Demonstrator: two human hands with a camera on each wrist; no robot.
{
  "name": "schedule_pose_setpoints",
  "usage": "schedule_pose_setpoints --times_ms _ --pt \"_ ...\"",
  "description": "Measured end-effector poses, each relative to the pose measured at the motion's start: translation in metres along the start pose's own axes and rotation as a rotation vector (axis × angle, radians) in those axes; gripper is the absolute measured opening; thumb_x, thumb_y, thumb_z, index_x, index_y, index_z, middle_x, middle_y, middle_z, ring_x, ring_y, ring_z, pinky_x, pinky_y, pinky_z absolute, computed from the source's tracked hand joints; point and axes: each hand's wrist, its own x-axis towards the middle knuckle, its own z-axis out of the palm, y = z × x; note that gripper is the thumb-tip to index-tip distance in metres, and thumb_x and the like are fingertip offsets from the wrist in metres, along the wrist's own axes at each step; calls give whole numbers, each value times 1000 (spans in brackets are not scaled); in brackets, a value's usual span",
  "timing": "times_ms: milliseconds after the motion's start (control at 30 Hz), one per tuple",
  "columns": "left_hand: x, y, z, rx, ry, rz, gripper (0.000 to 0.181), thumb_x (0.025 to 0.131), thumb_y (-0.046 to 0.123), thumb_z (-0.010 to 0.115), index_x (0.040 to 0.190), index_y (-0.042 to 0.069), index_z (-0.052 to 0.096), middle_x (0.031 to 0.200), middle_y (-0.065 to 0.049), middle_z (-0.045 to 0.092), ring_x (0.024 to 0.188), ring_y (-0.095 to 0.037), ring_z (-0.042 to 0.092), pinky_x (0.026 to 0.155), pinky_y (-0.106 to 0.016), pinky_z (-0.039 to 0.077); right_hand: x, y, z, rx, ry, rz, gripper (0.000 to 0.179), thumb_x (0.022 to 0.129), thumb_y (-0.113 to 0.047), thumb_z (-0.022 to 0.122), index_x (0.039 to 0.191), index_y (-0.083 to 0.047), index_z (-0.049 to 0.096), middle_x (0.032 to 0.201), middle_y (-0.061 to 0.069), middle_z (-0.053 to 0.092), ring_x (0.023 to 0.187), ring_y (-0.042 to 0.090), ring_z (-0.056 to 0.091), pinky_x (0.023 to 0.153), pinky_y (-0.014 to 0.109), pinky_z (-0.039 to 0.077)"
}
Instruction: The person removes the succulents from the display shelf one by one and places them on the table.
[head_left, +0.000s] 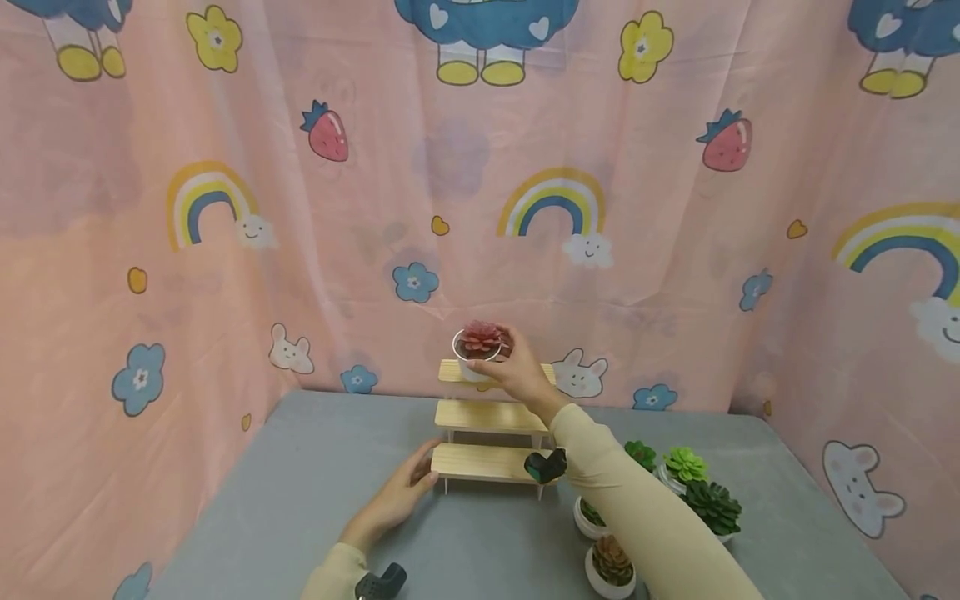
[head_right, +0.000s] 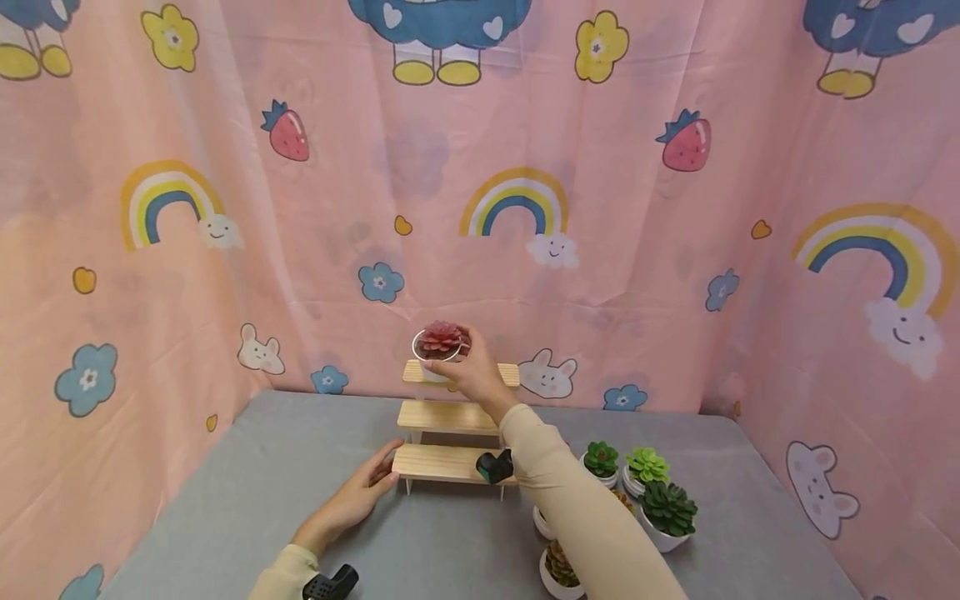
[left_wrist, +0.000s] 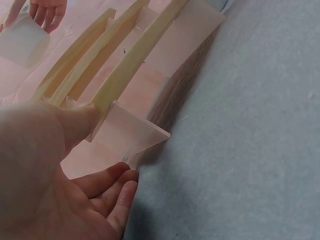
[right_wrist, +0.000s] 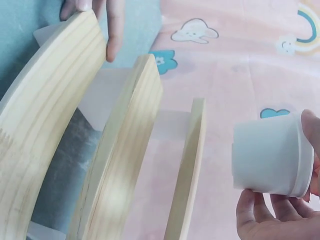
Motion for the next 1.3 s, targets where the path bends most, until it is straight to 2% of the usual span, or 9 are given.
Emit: schedule_pose_setpoints --times_ms 200,433,767,900,1167,1300 --pt "0 0 0 -8 -5 -7 58 107 26 51 160 19 29 152 -32 44 140 -54 42 111 -69 36 -8 1 -9 -37 -15 2 77 88 -10 78 152 -5 36 148 19 51 135 36 53 109 47 48" --pt "1 0 0 -17 -3 -4 58 107 26 51 160 19 29 153 -31 44 141 -53 42 112 -69 35 -20 -1 -26 -50 -49 -38 76 90 -12 75 153 -3 33 148 22 49 134 38 52 109 48 48" --pt "1 1 1 -17 3 -13 58 107 28 51 160 19 29 154 -31 42 142 -54 39 112 -70 34 -39 -6 -50 -90 -78 -19 75 91 -14 76 153 -6 35 149 20 50 131 37 55 106 46 51" --pt "2 -1 0 -17 2 -16 59 107 29 51 160 19 29 154 -30 42 143 -53 39 112 -70 34 -48 -8 -58 -107 -81 -6 77 91 -15 76 154 -5 32 149 22 49 132 39 55 105 47 52" --pt "4 -2 -1 -12 -1 -1 59 107 29 51 160 17 29 153 -31 43 142 -53 41 112 -69 35 -65 -7 -76 -131 -69 -11 77 93 -15 74 155 -2 30 149 24 48 131 38 55 98 30 55" --pt "3 -3 -1 -10 -7 -3 59 107 28 50 160 17 29 153 -31 43 142 -54 40 111 -69 36 -78 -5 -84 -150 -49 -8 77 93 -15 75 154 -2 31 149 24 49 131 39 55 97 28 55"
